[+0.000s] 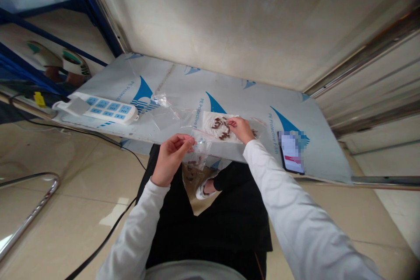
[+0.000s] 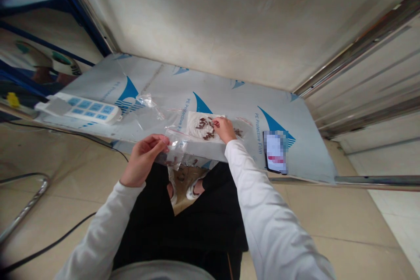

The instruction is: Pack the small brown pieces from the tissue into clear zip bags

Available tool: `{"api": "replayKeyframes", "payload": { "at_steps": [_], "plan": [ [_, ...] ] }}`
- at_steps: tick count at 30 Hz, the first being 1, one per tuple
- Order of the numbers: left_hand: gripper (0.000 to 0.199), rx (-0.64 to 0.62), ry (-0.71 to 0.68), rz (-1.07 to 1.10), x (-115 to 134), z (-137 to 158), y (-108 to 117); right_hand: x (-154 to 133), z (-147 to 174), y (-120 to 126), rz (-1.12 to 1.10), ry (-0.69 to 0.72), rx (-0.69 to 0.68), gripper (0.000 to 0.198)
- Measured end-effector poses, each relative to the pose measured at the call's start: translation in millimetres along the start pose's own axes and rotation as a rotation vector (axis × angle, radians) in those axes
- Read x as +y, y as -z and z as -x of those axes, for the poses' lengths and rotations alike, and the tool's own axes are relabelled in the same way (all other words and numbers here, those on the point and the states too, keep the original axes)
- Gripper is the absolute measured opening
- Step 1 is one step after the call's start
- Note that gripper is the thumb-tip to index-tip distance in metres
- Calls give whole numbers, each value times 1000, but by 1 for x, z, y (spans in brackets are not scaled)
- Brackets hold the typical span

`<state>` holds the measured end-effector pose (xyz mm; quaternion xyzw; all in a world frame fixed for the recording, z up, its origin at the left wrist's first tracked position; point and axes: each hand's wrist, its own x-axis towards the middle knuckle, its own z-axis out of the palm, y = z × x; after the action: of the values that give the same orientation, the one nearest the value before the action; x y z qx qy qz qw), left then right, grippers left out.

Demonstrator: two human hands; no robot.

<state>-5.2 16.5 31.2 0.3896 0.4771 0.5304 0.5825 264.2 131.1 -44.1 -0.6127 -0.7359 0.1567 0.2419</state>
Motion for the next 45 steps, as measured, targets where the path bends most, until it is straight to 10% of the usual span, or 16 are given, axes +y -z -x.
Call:
{"api": "replayKeyframes", "payload": {
  "at_steps": [25,32,40,45],
  "plan": [
    [18,-84,-55,63,0,2,-1,-53,6,22,134,-179,-44,20],
    [11,-189,-201,-15,-1,6,-2,-144,60,92,-465,134,33,18],
    [6,-276,-279,35,5,19,-20,-180,67,131,-119,518,-206,9],
    [8,-237,-291,112,8,26,-31,-185,76,142,16,482,-260,20]
  ]
}}
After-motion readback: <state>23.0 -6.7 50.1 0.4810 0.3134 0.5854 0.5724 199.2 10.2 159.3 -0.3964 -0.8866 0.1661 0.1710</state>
